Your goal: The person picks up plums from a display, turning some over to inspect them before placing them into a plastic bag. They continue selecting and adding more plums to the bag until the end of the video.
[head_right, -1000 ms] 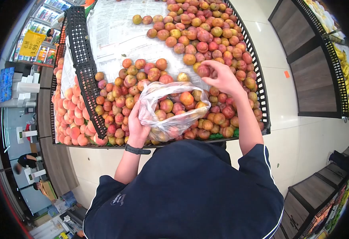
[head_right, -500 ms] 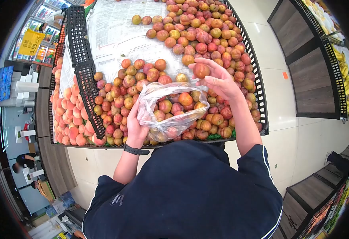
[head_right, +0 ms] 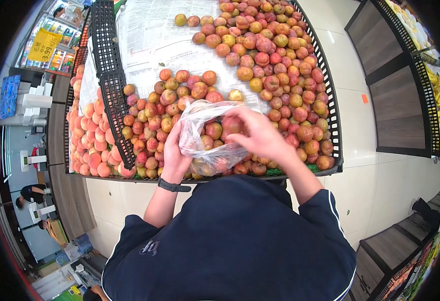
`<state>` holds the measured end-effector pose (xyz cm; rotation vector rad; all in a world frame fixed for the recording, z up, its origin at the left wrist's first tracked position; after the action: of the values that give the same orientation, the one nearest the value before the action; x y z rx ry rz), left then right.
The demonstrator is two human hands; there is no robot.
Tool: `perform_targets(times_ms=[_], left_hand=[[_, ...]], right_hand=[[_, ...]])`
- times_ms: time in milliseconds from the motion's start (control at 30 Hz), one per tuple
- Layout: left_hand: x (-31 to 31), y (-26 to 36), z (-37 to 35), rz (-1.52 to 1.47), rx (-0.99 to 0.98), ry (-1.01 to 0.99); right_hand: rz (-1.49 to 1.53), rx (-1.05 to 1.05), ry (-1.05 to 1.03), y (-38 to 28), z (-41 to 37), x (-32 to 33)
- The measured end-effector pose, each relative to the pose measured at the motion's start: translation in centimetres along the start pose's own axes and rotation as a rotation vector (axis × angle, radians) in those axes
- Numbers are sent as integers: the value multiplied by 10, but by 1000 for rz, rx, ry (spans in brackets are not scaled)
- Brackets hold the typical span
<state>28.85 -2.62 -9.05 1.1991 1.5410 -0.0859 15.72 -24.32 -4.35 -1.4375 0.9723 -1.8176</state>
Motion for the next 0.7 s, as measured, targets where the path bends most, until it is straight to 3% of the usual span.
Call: perform_targets(times_ms=[167,300,367,400,533,633,700], left_hand=[[-26,1,-12,56,-17,-41],[-16,1,-9,21,28,-47],[-4,3,-2,-74,101,-73],[-6,-1,-1,-22,76,20],[-9,-1,-2,-34,72,50],[-4,-3,0,-54,64,51],[-11,-3,-1,-47,54,100]], right_hand=[[-361,186,210,-8,0,-43],[-393,243,302,1,-7,-40],[-356,217,286,7,-13,-33],[-337,204,278,10,-15,-30],[-255,208,343,19,-11,-13],[-200,-7,474,36,4,7],[-268,-35,444,52,22,19]])
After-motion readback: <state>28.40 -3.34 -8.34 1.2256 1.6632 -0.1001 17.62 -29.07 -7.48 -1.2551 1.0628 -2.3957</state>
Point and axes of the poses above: each hand's wrist, its own z-axis towards the middle knuckle, its own x-axis out of the back of the hand, y = z × x, the point moved 1 cm from there along z, towards the middle knuckle, and after that the axes turned 6 degrees about -z, right-handed, at the moved point
